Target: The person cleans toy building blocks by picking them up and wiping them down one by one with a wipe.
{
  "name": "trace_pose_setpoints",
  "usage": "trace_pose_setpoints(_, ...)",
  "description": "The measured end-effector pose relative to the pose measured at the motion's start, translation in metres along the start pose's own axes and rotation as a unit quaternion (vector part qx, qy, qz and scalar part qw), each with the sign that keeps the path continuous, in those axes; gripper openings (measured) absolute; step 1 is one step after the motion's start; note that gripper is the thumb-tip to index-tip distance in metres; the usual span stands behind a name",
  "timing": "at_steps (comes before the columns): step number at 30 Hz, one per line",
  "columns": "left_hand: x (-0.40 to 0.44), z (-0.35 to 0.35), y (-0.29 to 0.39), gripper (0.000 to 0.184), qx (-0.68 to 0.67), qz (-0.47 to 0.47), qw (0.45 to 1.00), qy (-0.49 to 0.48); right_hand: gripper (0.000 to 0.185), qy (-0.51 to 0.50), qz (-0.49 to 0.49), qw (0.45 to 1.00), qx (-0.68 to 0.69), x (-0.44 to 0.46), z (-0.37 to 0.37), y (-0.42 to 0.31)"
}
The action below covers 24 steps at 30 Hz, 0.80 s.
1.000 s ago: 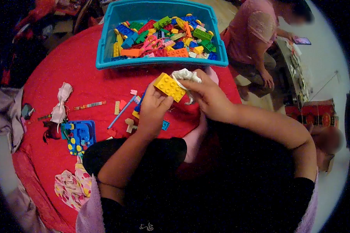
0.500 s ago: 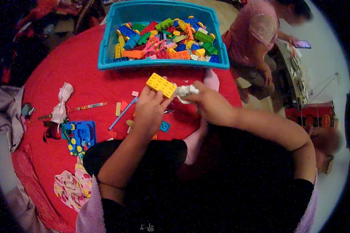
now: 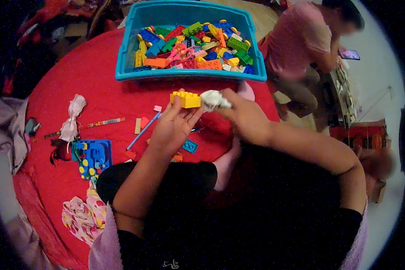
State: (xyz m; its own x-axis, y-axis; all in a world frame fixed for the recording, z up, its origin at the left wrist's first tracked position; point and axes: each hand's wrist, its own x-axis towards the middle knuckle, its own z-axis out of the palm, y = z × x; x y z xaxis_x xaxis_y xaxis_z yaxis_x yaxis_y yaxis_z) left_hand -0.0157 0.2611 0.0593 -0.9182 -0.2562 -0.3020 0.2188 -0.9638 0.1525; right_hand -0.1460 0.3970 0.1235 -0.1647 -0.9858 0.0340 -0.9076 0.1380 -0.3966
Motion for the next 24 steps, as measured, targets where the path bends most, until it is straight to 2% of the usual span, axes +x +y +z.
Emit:
trace_pose_setpoints(1, -0.005, 0.007, 0.001, 0.035, 0.049, 0.037, 0.998, -0.004, 0.029, 0.008, 0.017, 0.999, -0.044, -0.003, 0.0, 0.002)
trace_pose_setpoints(2, -0.01, 0.014, 0.001, 0.037, 0.097, 0.072, 0.993, -0.007, 0.029, 0.007, 0.019, 0.999, -0.043, -0.005, 0.001, 0.004)
trace_pose_setpoints(3, -0.011, 0.018, -0.001, 0.037, 0.096, 0.072, 0.993, -0.007, 0.031, 0.047, 0.019, 0.999, -0.008, -0.005, 0.0, 0.004)
trace_pose_setpoints(4, -0.012, 0.021, -0.004, 0.041, 0.221, 0.112, 0.969, 0.022, 0.034, 0.085, 0.019, 0.996, 0.029, -0.006, -0.002, 0.003)
trace_pose_setpoints(5, -0.013, 0.023, -0.006, 0.045, 0.341, 0.15, 0.927, 0.051, 0.032, 0.102, -0.046, 0.993, 0.024, -0.007, -0.003, 0.004)
trace_pose_setpoints(6, -0.012, 0.019, -0.006, 0.045, 0.341, 0.149, 0.927, 0.052, 0.032, 0.101, -0.046, 0.994, 0.025, -0.006, -0.003, 0.002)
trace_pose_setpoints(7, -0.009, 0.012, -0.007, 0.048, 0.406, 0.151, 0.901, 0.005, 0.03, 0.072, -0.079, 0.992, 0.072, -0.005, -0.003, -0.002)
trace_pose_setpoints(8, -0.006, 0.006, -0.008, 0.051, 0.469, 0.151, 0.869, -0.043, 0.029, 0.044, -0.111, 0.986, 0.117, -0.004, -0.004, -0.005)
trace_pose_setpoints(9, -0.005, 0.004, -0.01, 0.059, 0.447, 0.133, 0.882, -0.066, 0.028, 0.054, -0.135, 0.986, 0.079, -0.001, -0.005, -0.004)
trace_pose_setpoints(10, -0.005, 0.002, -0.014, 0.059, 0.45, 0.132, 0.881, -0.067, 0.028, 0.057, -0.135, 0.986, 0.079, -0.002, -0.007, -0.004)
trace_pose_setpoints(12, -0.011, 0.006, -0.022, 0.061, 0.422, 0.006, 0.891, -0.167, 0.029, 0.006, -0.075, 0.996, -0.041, -0.002, -0.012, -0.005)
trace_pose_setpoints(13, -0.016, 0.01, -0.025, 0.06, 0.496, -0.016, 0.846, -0.196, 0.033, 0.017, -0.032, 0.999, -0.029, -0.002, -0.011, -0.004)
trace_pose_setpoints(14, -0.022, 0.015, -0.024, 0.059, 0.565, -0.04, 0.794, -0.224, 0.033, 0.019, -0.033, 0.999, -0.027, -0.004, -0.005, 0.002)
trace_pose_setpoints(15, -0.026, 0.033, -0.012, 0.054, 0.683, -0.155, 0.683, -0.206, 0.038, 0.066, 0.022, 0.997, 0.011, -0.007, 0.004, 0.011)
trace_pose_setpoints(16, -0.017, 0.022, -0.008, 0.054, 0.685, -0.153, 0.683, -0.204, 0.044, 0.113, 0.076, 0.99, 0.049, -0.007, 0.006, 0.015)
trace_pose_setpoints(17, -0.004, 0.0, -0.005, 0.054, 0.689, -0.056, 0.703, -0.169, 0.052, 0.11, 0.093, 0.986, 0.079, -0.009, 0.007, 0.017)
trace_pose_setpoints(18, 0.006, -0.012, 0.0, 0.053, 0.685, 0.041, 0.715, -0.132, 0.052, 0.109, 0.092, 0.987, 0.08, -0.008, 0.005, 0.017)
trace_pose_setpoints(19, 0.004, 0.011, 0.017, 0.05, 0.611, 0.094, 0.783, -0.062, 0.052, 0.123, 0.059, 0.988, 0.078, -0.007, 0.004, 0.016)
trace_pose_setpoints(20, 0.002, 0.038, 0.039, 0.046, 0.642, 0.045, 0.765, 0.028, 0.051, 0.136, 0.026, 0.987, 0.076, -0.008, 0.004, 0.015)
trace_pose_setpoints(21, -0.001, 0.043, 0.048, 0.051, 0.551, 0.127, 0.825, -0.009, 0.051, 0.135, 0.026, 0.987, 0.077, -0.008, 0.003, 0.014)
trace_pose_setpoints(22, -0.002, 0.049, 0.052, 0.059, 0.491, 0.169, 0.853, -0.055, 0.051, 0.122, 0.024, 0.989, 0.082, -0.008, 0.002, 0.013)
trace_pose_setpoints(24, 0.002, 0.04, 0.059, 0.065, 0.452, 0.214, 0.865, -0.049, 0.051, 0.11, 0.022, 0.99, 0.085, -0.007, 0.002, 0.012)
